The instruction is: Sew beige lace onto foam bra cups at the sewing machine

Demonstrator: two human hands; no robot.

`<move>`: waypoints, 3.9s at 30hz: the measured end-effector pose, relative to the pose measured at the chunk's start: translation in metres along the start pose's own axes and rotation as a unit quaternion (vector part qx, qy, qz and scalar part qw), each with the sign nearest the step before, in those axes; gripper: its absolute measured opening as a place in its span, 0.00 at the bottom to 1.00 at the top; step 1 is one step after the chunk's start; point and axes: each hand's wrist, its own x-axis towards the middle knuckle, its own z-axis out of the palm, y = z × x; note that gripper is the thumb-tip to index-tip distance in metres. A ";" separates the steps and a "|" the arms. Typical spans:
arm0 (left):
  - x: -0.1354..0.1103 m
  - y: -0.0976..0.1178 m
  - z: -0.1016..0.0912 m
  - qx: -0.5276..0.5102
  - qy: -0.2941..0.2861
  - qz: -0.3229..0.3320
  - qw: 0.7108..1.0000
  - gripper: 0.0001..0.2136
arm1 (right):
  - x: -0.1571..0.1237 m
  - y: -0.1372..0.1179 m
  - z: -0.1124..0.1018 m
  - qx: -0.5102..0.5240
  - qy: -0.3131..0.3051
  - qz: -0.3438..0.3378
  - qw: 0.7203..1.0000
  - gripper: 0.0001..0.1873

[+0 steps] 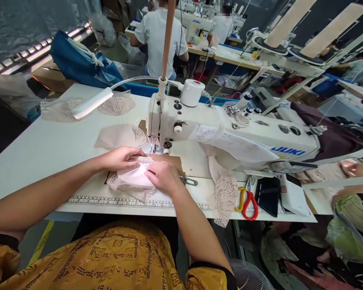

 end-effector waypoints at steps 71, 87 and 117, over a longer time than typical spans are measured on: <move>0.031 -0.019 0.003 0.266 0.008 0.225 0.937 0.25 | 0.017 -0.011 0.000 -0.156 -0.064 0.207 0.964 0.18; 0.015 -0.001 0.009 0.313 0.058 0.267 0.910 0.14 | 0.004 0.000 0.000 -0.057 0.033 0.159 0.985 0.21; 0.033 -0.065 0.022 0.188 0.152 0.345 0.907 0.12 | -0.076 0.027 -0.109 0.181 0.645 0.157 0.725 0.22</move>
